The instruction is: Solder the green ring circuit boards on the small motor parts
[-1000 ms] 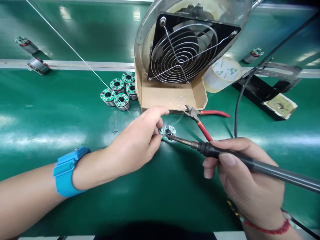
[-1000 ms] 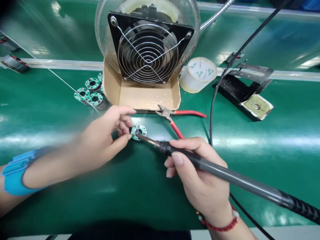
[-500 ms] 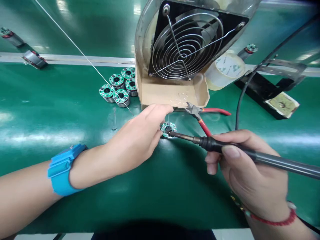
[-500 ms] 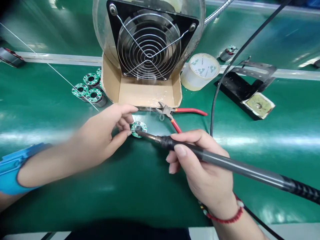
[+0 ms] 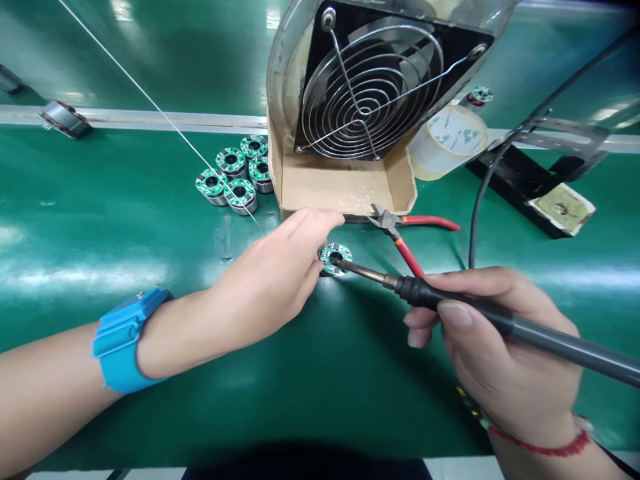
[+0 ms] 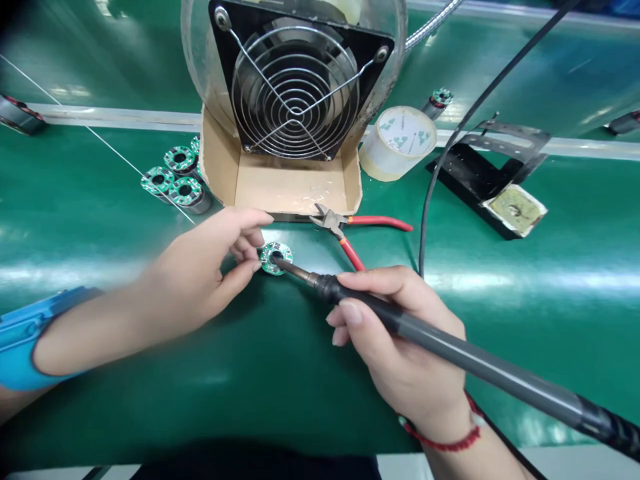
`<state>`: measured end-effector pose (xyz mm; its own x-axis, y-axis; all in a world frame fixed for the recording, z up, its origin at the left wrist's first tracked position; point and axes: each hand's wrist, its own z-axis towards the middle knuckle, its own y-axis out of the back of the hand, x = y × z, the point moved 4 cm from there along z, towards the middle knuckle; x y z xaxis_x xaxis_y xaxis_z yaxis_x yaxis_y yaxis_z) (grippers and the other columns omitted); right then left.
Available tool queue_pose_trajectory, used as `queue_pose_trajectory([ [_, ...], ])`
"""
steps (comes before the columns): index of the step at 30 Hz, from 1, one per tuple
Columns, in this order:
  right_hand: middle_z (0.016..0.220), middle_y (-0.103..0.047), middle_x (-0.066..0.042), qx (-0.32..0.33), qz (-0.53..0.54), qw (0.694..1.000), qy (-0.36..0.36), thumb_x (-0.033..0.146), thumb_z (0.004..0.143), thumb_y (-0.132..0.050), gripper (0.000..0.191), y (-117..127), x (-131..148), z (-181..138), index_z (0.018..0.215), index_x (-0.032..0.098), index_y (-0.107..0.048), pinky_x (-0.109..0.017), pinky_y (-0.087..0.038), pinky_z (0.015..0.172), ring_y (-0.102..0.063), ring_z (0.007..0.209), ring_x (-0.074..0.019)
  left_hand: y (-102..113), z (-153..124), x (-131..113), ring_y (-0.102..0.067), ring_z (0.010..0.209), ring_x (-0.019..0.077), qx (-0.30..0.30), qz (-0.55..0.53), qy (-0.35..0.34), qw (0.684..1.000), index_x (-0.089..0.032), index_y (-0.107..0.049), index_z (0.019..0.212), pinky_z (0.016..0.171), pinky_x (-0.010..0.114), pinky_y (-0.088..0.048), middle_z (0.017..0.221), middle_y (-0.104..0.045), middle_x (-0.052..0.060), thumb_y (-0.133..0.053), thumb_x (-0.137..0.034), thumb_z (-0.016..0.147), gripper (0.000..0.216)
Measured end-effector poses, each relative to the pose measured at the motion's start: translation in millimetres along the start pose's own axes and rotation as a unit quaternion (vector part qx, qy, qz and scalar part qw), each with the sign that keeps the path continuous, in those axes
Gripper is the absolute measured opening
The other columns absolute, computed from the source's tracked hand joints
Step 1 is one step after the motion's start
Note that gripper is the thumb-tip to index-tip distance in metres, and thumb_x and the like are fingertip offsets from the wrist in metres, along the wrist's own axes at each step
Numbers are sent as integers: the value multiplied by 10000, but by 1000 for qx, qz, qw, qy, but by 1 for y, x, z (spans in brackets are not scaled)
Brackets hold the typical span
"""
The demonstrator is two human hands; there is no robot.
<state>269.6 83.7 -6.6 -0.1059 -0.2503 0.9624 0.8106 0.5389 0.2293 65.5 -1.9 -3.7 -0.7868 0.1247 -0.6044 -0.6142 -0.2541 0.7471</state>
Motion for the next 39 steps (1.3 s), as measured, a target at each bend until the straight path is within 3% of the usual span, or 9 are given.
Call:
queue_pose_trajectory([
  [5, 718, -725, 14, -116, -70, 988, 77, 263, 898, -731, 127, 13, 6, 11, 1022, 237, -730, -295, -545, 419, -671, 492, -159, 3, -2, 5, -664, 900, 173, 4, -35, 38, 999, -143, -505, 1229, 795, 314, -576, 1028, -648, 72, -482, -6, 863, 391],
  [8, 933, -744, -72, -159, -278, 929, 185, 297, 924, -679, 243, 26, 7, 33, 1158, 238, -708, -443, -610, 708, -726, 792, -255, 3, -1, 8, -622, 722, 136, 36, -68, 87, 993, -136, -507, 1183, 677, 302, -556, 1022, -632, 73, -520, -46, 852, 343],
  [10, 1076, -737, -116, -102, -394, 888, 217, 345, 944, -628, 320, 32, -2, 52, 1242, 242, -680, -527, -558, 911, -693, 1025, -318, 0, -1, 8, -631, 731, 150, 67, -53, 107, 991, -131, -492, 1242, 663, 321, -554, 1129, -632, 105, -601, -103, 849, 409],
  [13, 1078, -763, -76, 2, -423, 891, 166, 364, 990, -554, 395, 42, -22, 70, 1374, 273, -589, -445, -570, 908, -711, 1033, -270, -9, 0, 9, -677, 884, 236, 113, 6, 99, 989, -138, -504, 1312, 701, 369, -564, 1220, -631, 129, -692, -178, 858, 494],
  [16, 1159, -755, -70, 2, -406, 898, 168, 381, 1030, -487, 379, 45, -31, 64, 1393, 281, -529, -449, -553, 975, -699, 1124, -255, -14, 0, 9, -684, 1015, 258, 119, -6, 70, 990, -145, -590, 1235, 821, 380, -573, 1162, -676, 96, -641, -141, 909, 330],
  [20, 1543, -463, -223, 71, -391, 900, 180, 619, 833, -702, 808, 35, -45, 49, 1455, 206, -392, -624, -433, 1107, -500, 1388, -407, -11, 1, 8, -658, 1135, 184, 83, -110, 27, 990, -147, -604, 1243, 994, 294, -523, 1210, -695, 59, -593, -39, 899, 360],
  [23, 1430, -554, -225, 67, -419, 889, 172, 542, 796, -737, 750, 33, -54, 48, 1391, 187, -448, -656, -442, 1060, -553, 1305, -437, -6, 0, 6, -650, 1139, 164, 65, -138, 4, 988, -171, -602, 1266, 934, 249, -529, 1292, -681, 47, -585, -30, 890, 402],
  [28, 905, -644, -70, 47, -418, 887, 191, 320, 814, -654, 340, 36, -46, 44, 1134, 249, -567, -441, -567, 685, -659, 787, -284, -3, -1, 8, -565, 643, 88, 51, -133, 39, 989, -178, -606, 1266, 630, 234, -494, 1154, -712, 19, -661, -121, 888, 387],
  [39, 1025, -661, -115, 167, -429, 856, 234, 233, 915, -568, 342, 14, -2, 21, 1252, 188, -542, -416, -553, 745, -655, 883, -278, 6, 1, 4, -637, 803, 165, 19, -35, 26, 999, -142, -636, 1095, 641, 264, -466, 929, -658, 17, -810, -230, 819, 338],
])
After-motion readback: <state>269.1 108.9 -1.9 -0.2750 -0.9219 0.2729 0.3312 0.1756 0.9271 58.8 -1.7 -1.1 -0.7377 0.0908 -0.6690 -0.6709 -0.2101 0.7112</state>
